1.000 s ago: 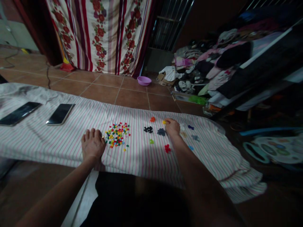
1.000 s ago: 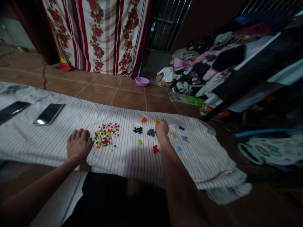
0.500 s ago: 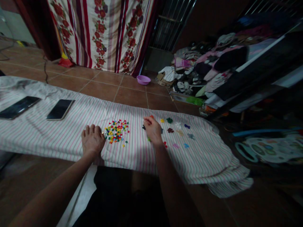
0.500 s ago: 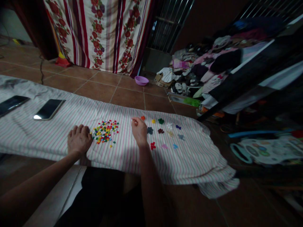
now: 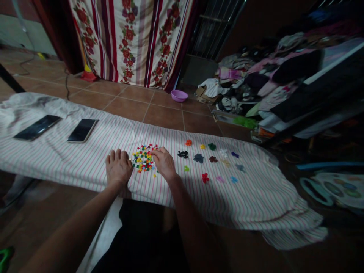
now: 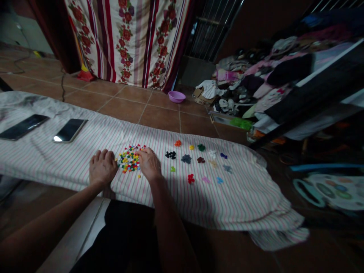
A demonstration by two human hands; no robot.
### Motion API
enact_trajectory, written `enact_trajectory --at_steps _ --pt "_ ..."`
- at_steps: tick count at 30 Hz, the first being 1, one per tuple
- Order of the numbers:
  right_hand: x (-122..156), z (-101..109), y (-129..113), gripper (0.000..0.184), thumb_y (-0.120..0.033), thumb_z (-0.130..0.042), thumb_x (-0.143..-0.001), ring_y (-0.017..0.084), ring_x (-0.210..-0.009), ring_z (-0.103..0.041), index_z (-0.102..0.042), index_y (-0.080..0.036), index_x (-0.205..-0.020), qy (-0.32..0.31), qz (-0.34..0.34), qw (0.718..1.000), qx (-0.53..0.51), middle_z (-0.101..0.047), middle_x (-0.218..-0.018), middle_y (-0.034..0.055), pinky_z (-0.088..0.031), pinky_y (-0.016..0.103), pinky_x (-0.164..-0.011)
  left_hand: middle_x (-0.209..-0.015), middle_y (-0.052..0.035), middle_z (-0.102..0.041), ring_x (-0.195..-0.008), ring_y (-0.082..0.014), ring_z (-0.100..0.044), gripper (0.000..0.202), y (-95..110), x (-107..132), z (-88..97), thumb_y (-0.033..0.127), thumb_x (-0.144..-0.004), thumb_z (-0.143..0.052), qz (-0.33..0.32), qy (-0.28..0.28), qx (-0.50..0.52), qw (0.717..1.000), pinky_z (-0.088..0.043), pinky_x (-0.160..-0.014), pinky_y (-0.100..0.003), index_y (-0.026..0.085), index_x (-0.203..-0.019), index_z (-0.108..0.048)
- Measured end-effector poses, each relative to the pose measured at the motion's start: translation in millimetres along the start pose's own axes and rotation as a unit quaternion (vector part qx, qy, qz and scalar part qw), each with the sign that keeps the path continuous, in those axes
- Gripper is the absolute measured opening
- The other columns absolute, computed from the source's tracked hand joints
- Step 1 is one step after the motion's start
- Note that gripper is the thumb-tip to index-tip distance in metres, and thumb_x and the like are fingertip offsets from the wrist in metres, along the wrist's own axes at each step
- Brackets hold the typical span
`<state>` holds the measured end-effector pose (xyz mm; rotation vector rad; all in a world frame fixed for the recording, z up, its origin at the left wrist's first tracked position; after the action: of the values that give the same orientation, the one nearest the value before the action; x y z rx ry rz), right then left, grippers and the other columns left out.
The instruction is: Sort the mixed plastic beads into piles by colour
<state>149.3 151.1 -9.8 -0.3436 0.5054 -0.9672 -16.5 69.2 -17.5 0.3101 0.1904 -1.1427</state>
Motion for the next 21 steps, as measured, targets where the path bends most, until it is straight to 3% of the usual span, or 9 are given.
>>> enact_trajectory --at_steps 6,21 --pt "-1.9 -13.0 -4.6 0.025 -0.02 -0.052 -0.093 0.017 -0.102 -0.057 -0.072 -0.027 -0.106 -0.045 -0.015 0.998 0.035 -0.062 -0.104 0.0049 -0.045 0.027 -0.09 -0.136 -0.0151 -0.056 -0.132 -0.0349 -0.042 0.038 -1.5 0.5 -1.4 0.027 -0.088 -0.037 0.007 -0.001 -0.004 1.0 -0.031 -0.108 -0.047 0.013 -0.117 -0.059" --pt "-3.0 -13.0 -2.5 0.032 -0.014 -0.048 -0.093 0.019 -0.101 -0.058 -0.07 -0.029 -0.112 -0.061 0.002 0.997 0.047 -0.063 -0.104 0.0055 -0.045 0.028 -0.089 -0.135 -0.0166 -0.056 -0.132 -0.0342 -0.042 0.037 1.0 0.5 3.9 0.026 -0.087 -0.037 0.005 -0.011 0.009 1.0 -0.032 -0.108 -0.048 0.013 -0.112 -0.061"
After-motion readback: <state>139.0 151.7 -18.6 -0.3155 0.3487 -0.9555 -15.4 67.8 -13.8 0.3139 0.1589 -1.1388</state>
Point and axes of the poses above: each hand's wrist, its own x-axis away from the middle knuckle, its own z-axis out of the back of the hand, y = z × x, the point moved 6 cm from there along -x, towards the middle knuckle
